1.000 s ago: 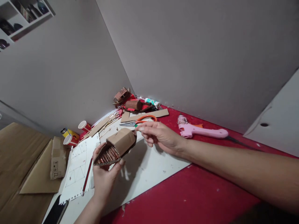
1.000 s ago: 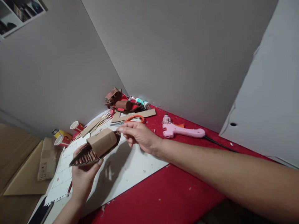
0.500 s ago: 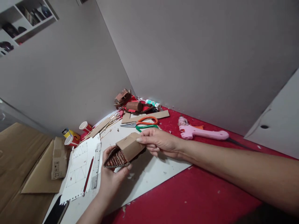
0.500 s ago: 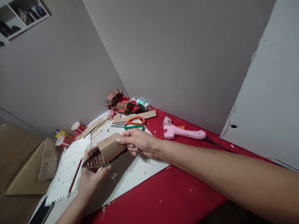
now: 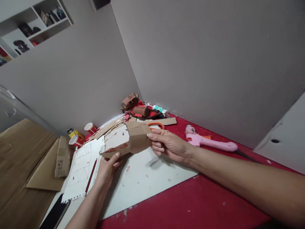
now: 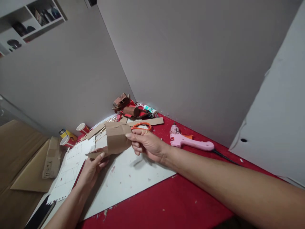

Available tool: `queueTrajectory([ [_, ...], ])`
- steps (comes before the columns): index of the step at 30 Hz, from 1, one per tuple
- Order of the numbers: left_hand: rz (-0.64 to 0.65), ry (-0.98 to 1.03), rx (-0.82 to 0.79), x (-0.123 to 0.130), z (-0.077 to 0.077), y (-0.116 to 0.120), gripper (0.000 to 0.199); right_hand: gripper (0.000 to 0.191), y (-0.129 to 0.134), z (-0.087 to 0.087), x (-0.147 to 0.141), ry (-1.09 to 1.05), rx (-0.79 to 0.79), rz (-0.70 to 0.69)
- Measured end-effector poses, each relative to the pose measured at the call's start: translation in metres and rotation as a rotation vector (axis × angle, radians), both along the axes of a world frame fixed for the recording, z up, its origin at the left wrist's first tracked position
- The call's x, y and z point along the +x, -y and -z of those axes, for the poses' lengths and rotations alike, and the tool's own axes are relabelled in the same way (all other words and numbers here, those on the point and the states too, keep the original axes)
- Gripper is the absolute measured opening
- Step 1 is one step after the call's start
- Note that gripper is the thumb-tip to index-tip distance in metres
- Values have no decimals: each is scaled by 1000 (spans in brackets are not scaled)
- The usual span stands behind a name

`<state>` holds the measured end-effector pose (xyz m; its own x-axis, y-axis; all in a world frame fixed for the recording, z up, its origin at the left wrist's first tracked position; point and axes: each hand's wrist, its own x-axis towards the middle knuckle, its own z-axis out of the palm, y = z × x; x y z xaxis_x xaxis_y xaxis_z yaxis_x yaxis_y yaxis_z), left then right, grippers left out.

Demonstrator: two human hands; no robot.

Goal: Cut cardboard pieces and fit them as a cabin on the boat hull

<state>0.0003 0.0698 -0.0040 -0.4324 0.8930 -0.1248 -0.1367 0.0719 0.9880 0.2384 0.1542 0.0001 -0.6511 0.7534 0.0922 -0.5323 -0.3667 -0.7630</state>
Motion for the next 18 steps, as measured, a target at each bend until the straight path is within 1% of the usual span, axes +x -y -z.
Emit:
queueTrajectory([
  [3,-49,58,-33,-6,-2,3,42,44,3,0,-2,24,-12,32],
  [5,-91,90,-49,-12,-4,13,31,43,4,-2,-2,26,-28,50],
  [8,-176,127,-72,-20,-6,38,24,43,6,-5,0,34,-39,75],
  [10,-325,165,-129,-24,-8,60,27,42,7,-5,0,41,-36,92],
  [11,-365,157,-140,-24,-9,71,31,42,8,-5,0,43,-31,99],
  [12,-405,128,-118,-23,-11,81,36,41,10,-4,-1,45,-24,103],
  [14,-429,67,-53,-16,-19,97,46,40,15,-4,-4,54,-8,87],
  [15,-406,36,-22,-12,-24,103,48,40,19,-4,-6,62,-1,65],
  [17,-305,13,-7,-3,-38,108,44,39,28,-8,-11,77,12,20],
  [18,-253,16,28,1,-46,107,43,38,33,-11,-13,79,21,0],
])
